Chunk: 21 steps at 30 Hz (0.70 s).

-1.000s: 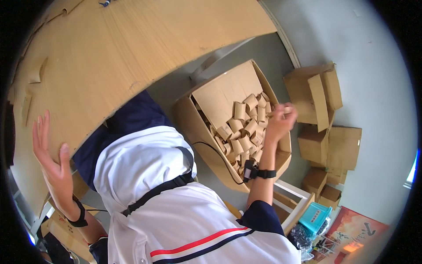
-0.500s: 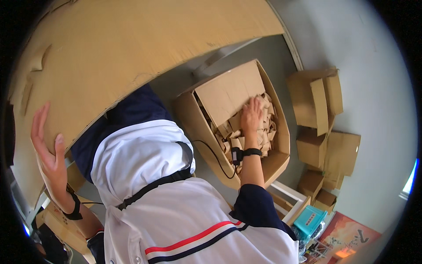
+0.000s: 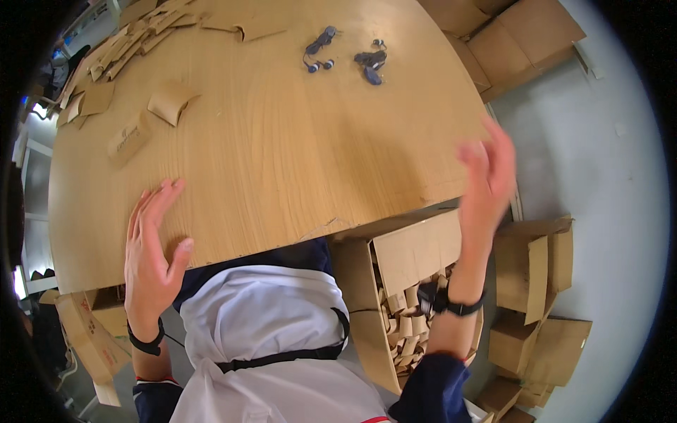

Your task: Packing electronic components into cardboard sleeves and then into a box.

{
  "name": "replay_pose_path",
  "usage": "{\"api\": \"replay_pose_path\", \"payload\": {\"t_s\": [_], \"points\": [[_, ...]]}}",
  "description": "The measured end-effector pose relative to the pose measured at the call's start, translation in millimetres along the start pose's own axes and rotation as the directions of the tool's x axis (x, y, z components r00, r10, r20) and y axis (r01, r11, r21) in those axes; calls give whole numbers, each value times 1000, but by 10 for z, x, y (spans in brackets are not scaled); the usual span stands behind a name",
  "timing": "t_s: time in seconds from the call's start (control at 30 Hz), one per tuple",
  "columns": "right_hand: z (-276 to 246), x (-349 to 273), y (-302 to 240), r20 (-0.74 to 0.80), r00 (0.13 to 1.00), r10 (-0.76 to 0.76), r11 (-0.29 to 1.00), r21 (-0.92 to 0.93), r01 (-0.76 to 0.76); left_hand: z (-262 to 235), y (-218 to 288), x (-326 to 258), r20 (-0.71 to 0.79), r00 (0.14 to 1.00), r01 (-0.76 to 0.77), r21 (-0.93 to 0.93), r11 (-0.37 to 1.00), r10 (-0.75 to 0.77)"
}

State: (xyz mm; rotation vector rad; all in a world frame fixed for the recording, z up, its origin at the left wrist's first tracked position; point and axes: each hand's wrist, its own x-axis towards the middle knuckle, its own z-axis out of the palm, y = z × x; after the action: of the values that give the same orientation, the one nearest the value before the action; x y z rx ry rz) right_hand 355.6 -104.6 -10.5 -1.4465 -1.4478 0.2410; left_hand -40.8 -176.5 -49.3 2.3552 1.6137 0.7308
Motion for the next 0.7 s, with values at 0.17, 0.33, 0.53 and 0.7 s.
{"api": "replay_pose_path", "payload": {"t_s": [0.17,0.33,0.53,0.7], "points": [[1218,1202,-429,592,805,31,997,-73,16,-82,32,-25,46,998,56,-50,997,-54],[2110,1844,209,616,787,-5,825,-442,351,-86,131,-45,28,997,71,-67,995,-70],[2110,1822,-87,621,781,-71,779,-454,432,-93,117,-50,-15,998,57,-73,996,-59],[1605,1538,-622,387,864,-323,943,53,329,-194,203,-89,-7,994,102,-231,968,-107]]}}
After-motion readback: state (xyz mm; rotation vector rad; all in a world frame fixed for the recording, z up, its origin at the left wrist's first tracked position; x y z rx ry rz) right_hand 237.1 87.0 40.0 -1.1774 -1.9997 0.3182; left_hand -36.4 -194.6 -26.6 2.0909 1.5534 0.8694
